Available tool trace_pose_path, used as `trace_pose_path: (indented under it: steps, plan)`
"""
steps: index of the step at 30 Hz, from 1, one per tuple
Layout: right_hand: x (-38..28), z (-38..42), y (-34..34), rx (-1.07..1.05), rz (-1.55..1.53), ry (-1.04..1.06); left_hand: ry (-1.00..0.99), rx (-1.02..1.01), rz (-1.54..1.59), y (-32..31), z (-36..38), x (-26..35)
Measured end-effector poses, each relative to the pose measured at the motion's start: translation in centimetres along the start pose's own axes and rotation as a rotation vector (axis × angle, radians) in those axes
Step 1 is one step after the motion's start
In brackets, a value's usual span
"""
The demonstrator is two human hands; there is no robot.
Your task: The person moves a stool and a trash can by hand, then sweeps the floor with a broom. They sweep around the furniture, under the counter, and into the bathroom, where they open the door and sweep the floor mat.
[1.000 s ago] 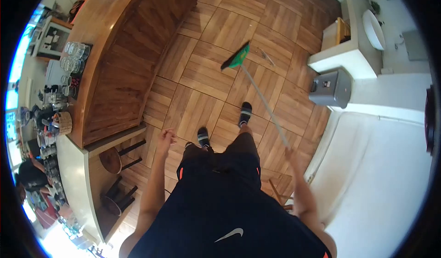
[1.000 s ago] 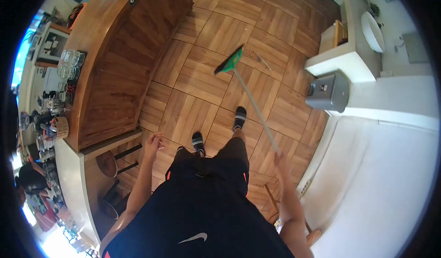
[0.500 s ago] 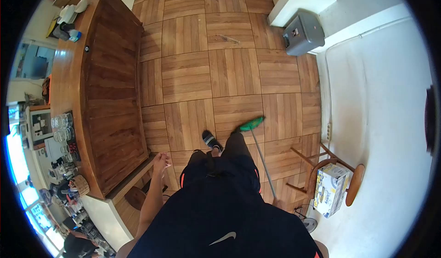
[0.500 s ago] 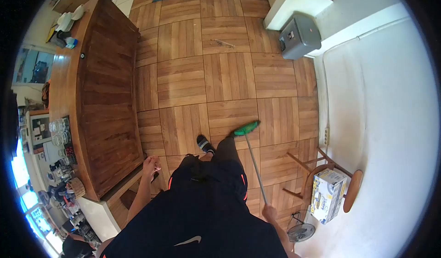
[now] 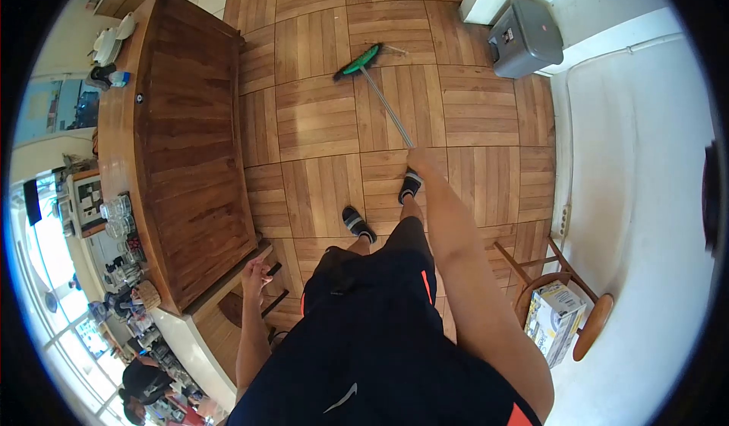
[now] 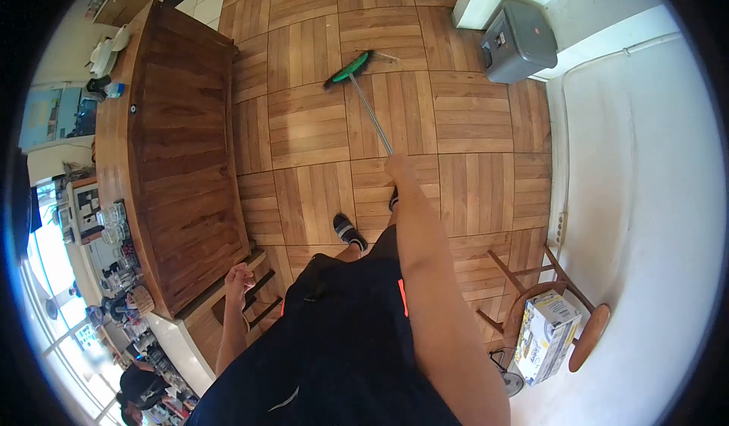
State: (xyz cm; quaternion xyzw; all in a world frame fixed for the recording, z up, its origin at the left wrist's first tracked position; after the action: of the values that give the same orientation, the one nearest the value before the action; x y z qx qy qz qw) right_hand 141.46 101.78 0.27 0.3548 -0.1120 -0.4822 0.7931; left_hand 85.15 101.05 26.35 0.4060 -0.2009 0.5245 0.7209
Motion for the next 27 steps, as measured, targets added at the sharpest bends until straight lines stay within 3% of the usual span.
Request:
trace_pose_path:
  steps: [3,5,6,7,10,12,16,19,22,23,24,26,27]
  plan:
    - [2.2,7.7,12.9,-0.088,-0.098,-0.079,0.004,-0.060,0.017,-5.6,-0.9,1.5]
    - [10.7,6.2,9.9,-0.002,-0.006,0.006,0.013,-0.105,-0.015,-10.7,-0.9,2.8]
    - [12.6,11.8,14.3,0.003,-0.016,-0.067,-0.002,-0.125,0.000,-12.9,-1.4,3.6]
    - [19.4,11.0,10.7,-0.100,0.009,-0.225,-0.013,-0.149,0.010,-15.0,-2.0,4.3]
    - [29.3,22.5,14.2,0.048,-0.040,-0.339,-0.022,-0.235,0.014,-20.1,-4.3,5.8]
    - [36.7,28.0,12.8,0.013,-0.014,-0.499,-0.052,-0.276,0.009,-22.9,-5.0,8.0]
    - [42.0,33.4,12.9,-0.011,0.042,-0.663,-0.037,-0.298,-0.079,-25.8,-5.8,10.5]
    - [44.2,29.0,12.1,0.003,-0.005,-0.657,-0.039,-0.304,-0.178,-26.5,-6.3,12.0]
    - [43.6,20.0,14.0,0.040,-0.088,-0.571,-0.011,-0.309,-0.149,-26.2,-7.1,11.9]
    - [44.4,16.2,14.1,-0.006,-0.173,-0.629,-0.010,-0.300,-0.163,-26.0,-7.1,12.0]
    - [41.1,13.9,18.5,0.060,-0.024,-0.577,-0.012,-0.289,-0.178,-25.7,-7.2,12.2]
    - [38.6,7.4,22.6,0.044,0.007,-0.523,0.001,-0.257,-0.194,-25.0,-7.5,12.9]
    - [33.8,6.2,27.2,0.010,0.000,-0.473,0.017,-0.236,-0.193,-24.7,-7.7,13.2]
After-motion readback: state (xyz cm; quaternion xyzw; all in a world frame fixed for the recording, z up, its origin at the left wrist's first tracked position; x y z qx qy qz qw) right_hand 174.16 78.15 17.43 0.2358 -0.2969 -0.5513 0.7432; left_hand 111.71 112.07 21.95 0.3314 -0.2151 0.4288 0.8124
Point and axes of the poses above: each hand's wrist, its own z-axis away from the middle knuckle, its own y-axis out of the back of the hand, x = y × z, the point moved 8 cm from there along -z, towards the middle knuckle, and after that the axes turned 13 degrees about -y, right-handed, at the moved point
